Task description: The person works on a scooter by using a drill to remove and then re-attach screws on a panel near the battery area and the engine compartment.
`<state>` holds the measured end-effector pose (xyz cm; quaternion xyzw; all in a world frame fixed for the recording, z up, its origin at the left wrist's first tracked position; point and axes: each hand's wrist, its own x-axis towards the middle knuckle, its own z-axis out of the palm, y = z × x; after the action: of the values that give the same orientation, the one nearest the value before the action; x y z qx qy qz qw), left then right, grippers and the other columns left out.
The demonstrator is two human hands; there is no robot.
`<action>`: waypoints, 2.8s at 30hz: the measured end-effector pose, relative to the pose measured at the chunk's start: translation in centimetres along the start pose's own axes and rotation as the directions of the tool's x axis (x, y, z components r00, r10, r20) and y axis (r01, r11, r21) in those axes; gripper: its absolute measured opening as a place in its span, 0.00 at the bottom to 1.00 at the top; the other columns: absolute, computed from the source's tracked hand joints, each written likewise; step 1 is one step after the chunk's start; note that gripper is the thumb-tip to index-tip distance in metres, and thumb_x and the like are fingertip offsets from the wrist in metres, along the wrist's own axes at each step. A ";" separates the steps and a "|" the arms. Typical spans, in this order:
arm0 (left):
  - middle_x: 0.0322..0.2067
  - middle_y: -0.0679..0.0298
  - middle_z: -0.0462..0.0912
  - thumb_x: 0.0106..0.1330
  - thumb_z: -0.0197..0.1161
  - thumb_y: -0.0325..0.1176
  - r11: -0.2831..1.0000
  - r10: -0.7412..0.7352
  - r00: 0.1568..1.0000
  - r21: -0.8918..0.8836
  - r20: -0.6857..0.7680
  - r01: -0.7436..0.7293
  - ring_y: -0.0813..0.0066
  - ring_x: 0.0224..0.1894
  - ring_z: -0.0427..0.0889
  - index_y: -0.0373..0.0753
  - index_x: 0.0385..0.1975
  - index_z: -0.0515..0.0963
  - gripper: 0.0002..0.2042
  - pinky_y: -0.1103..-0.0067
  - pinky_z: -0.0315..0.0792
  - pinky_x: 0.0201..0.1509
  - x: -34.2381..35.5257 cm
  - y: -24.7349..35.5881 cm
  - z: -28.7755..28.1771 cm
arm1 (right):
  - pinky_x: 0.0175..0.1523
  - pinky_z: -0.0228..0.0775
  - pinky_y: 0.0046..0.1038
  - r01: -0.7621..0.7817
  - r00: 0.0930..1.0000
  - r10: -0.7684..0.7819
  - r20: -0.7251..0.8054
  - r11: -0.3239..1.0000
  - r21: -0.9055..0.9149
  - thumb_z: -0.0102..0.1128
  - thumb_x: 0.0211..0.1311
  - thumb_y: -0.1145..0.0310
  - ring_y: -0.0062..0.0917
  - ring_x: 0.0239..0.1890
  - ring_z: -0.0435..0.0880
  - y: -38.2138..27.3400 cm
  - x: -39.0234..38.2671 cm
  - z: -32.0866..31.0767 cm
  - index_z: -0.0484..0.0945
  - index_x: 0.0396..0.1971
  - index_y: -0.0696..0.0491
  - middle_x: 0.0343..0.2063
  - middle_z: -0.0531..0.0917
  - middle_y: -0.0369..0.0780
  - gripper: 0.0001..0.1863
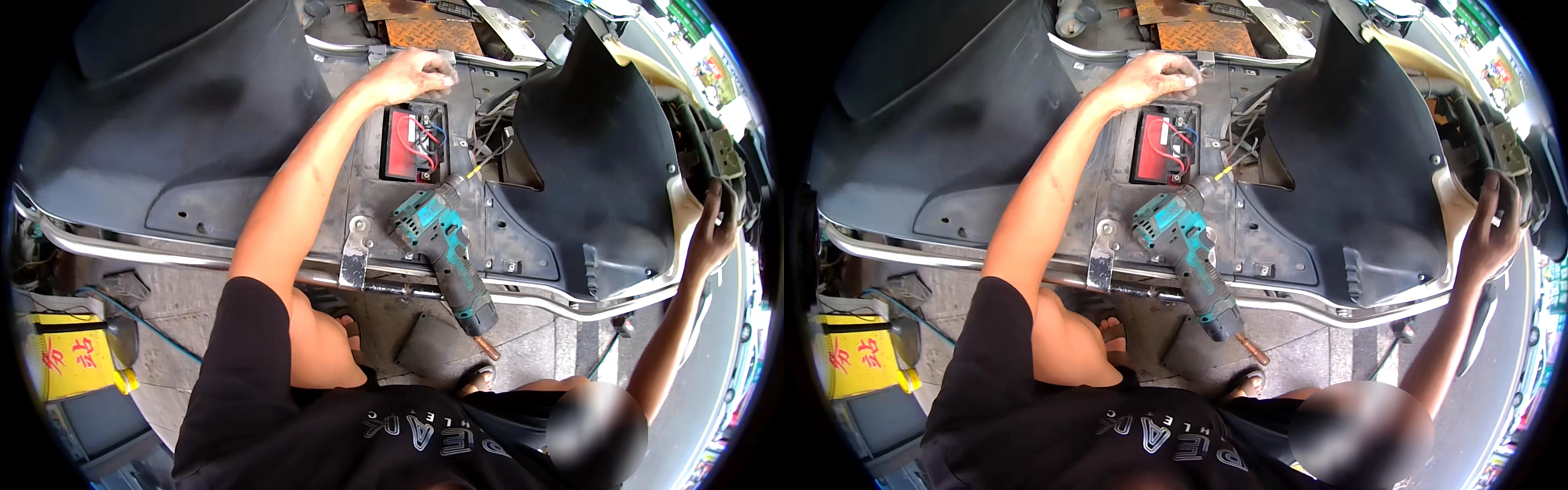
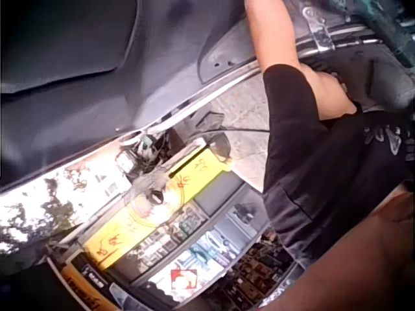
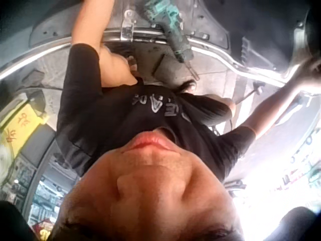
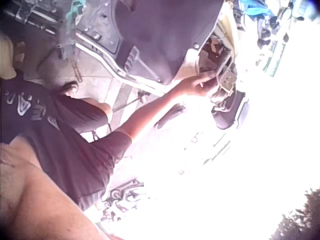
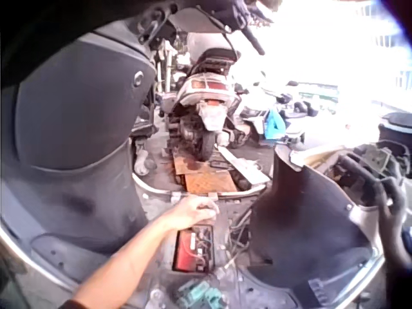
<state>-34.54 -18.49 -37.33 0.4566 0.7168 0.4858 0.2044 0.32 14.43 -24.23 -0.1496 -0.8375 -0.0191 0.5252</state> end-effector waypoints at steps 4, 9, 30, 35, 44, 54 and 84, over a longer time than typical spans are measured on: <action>0.36 0.61 0.85 0.66 0.59 0.33 0.918 0.030 1.000 0.395 -0.007 -0.025 0.71 0.39 0.83 0.37 0.42 0.80 0.10 0.74 0.76 0.46 -2.4 -4.5 -0.4 | 0.39 0.69 0.22 0.005 0.966 -0.125 0.228 0.886 0.464 0.57 0.65 0.68 0.21 0.32 0.78 -10.3 -2.1 3.3 0.79 0.40 0.60 0.30 0.80 0.38 0.11; 0.41 0.59 0.80 0.62 0.60 0.32 0.823 0.021 0.998 0.566 0.062 -0.053 0.58 0.49 0.78 0.45 0.44 0.80 0.11 0.68 0.72 0.53 -3.2 -5.6 1.9 | 0.42 0.74 0.39 0.107 0.633 -0.425 0.647 0.876 0.470 0.61 0.59 0.67 0.46 0.37 0.81 -18.6 -5.9 9.8 0.75 0.48 0.57 0.36 0.81 0.49 0.18; 0.44 0.57 0.78 0.54 0.69 0.33 0.846 -0.057 0.975 0.529 0.213 -0.066 0.61 0.48 0.77 0.44 0.54 0.73 0.25 0.68 0.71 0.54 -3.5 -5.2 0.6 | 0.37 0.74 0.37 -0.115 0.770 -0.166 0.616 0.914 0.390 0.58 0.59 0.75 0.45 0.33 0.81 -16.4 -14.7 9.4 0.75 0.36 0.57 0.30 0.80 0.48 0.06; 0.42 0.61 0.75 0.54 0.68 0.43 0.870 -0.061 0.974 0.491 0.219 -0.056 0.61 0.51 0.71 0.50 0.57 0.73 0.28 0.67 0.63 0.60 -4.0 -5.1 0.4 | 0.39 0.75 0.34 -0.271 0.761 -0.103 0.640 0.846 0.459 0.58 0.59 0.75 0.44 0.35 0.82 -16.1 -16.9 9.3 0.76 0.39 0.57 0.32 0.81 0.47 0.08; 0.39 0.62 0.74 0.52 0.66 0.40 0.816 -0.091 0.970 0.575 0.227 -0.058 0.62 0.48 0.71 0.49 0.56 0.73 0.27 0.68 0.65 0.56 -3.7 -4.7 0.7 | 0.44 0.75 0.33 -0.453 0.774 0.026 0.633 0.721 0.524 0.59 0.59 0.76 0.42 0.39 0.84 -17.0 -16.0 9.9 0.75 0.44 0.58 0.36 0.82 0.48 0.12; 0.41 0.62 0.74 0.50 0.72 0.40 0.776 -0.051 0.965 0.619 0.256 -0.123 0.61 0.49 0.72 0.51 0.57 0.73 0.30 0.67 0.65 0.58 -4.2 -4.3 1.1 | 0.52 0.73 0.38 -0.380 0.802 0.007 0.598 0.777 0.501 0.61 0.58 0.73 0.47 0.49 0.79 -17.9 -16.9 11.6 0.67 0.59 0.57 0.48 0.78 0.53 0.27; 0.40 0.59 0.77 0.53 0.68 0.32 0.719 0.153 0.976 0.660 0.154 -0.217 0.57 0.46 0.75 0.41 0.43 0.76 0.17 0.68 0.69 0.51 -5.4 -6.7 1.8 | 0.42 0.72 0.37 -0.455 -0.244 -0.488 0.838 0.821 0.345 0.59 0.61 0.58 0.38 0.37 0.83 -7.1 -19.7 -1.7 0.77 0.42 0.58 0.32 0.83 0.45 0.19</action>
<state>-33.61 -22.93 -44.88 0.5900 0.7844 0.1912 0.0074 7.87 2.81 -39.99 0.0745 -0.8720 0.3502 -0.3338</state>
